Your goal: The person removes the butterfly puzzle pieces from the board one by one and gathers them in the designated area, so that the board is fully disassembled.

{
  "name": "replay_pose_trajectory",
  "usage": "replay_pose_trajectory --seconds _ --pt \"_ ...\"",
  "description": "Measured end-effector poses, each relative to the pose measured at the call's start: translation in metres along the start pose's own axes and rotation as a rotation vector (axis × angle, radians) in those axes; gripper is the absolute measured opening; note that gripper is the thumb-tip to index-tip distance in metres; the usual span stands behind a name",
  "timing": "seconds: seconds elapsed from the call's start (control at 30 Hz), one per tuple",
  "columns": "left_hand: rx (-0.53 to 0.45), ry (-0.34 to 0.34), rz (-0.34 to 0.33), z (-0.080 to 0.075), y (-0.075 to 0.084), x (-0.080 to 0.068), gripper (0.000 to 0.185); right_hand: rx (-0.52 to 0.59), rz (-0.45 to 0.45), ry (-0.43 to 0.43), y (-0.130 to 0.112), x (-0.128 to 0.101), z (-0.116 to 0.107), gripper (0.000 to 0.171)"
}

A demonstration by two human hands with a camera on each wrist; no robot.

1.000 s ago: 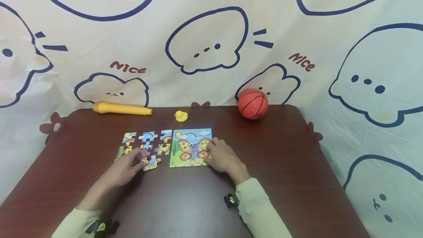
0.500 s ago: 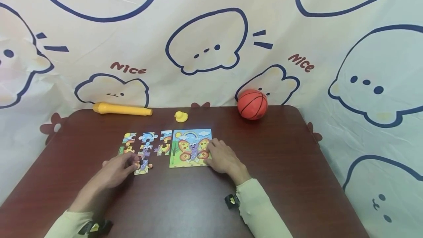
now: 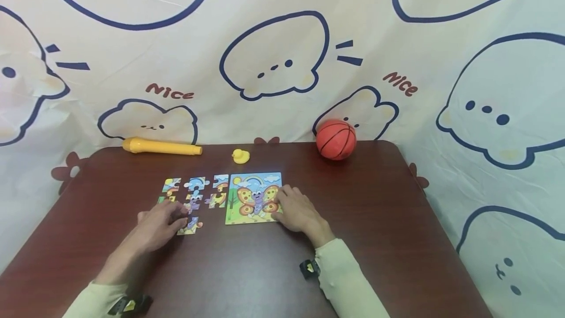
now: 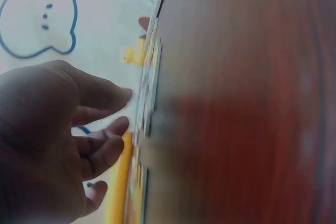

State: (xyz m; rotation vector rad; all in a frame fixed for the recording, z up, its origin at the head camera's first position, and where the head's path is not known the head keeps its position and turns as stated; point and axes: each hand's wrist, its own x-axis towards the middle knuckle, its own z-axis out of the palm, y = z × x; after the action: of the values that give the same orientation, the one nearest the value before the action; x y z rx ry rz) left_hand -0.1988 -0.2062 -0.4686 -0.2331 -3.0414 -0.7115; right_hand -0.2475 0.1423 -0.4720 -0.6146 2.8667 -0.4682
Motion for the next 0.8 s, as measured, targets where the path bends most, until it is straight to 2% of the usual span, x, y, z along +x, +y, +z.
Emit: replay_pose_trajectory --seconds 0.17,0.33,0.47,0.8 --pt "-0.019 0.047 0.064 0.012 0.022 0.007 0.013 0.007 0.001 0.004 -0.001 0.001 0.0 0.038" --pt "-0.044 0.019 0.125 0.029 0.049 0.018 0.012 0.002 0.002 0.009 0.0 0.002 0.003 0.037" --pt "-0.025 0.013 0.174 0.041 0.068 0.027 0.012 -0.004 -0.03 0.025 0.001 0.002 0.005 0.033" --pt "-0.043 -0.006 0.248 0.054 0.101 0.039 0.009 -0.01 -0.038 0.037 0.002 0.001 0.004 0.031"
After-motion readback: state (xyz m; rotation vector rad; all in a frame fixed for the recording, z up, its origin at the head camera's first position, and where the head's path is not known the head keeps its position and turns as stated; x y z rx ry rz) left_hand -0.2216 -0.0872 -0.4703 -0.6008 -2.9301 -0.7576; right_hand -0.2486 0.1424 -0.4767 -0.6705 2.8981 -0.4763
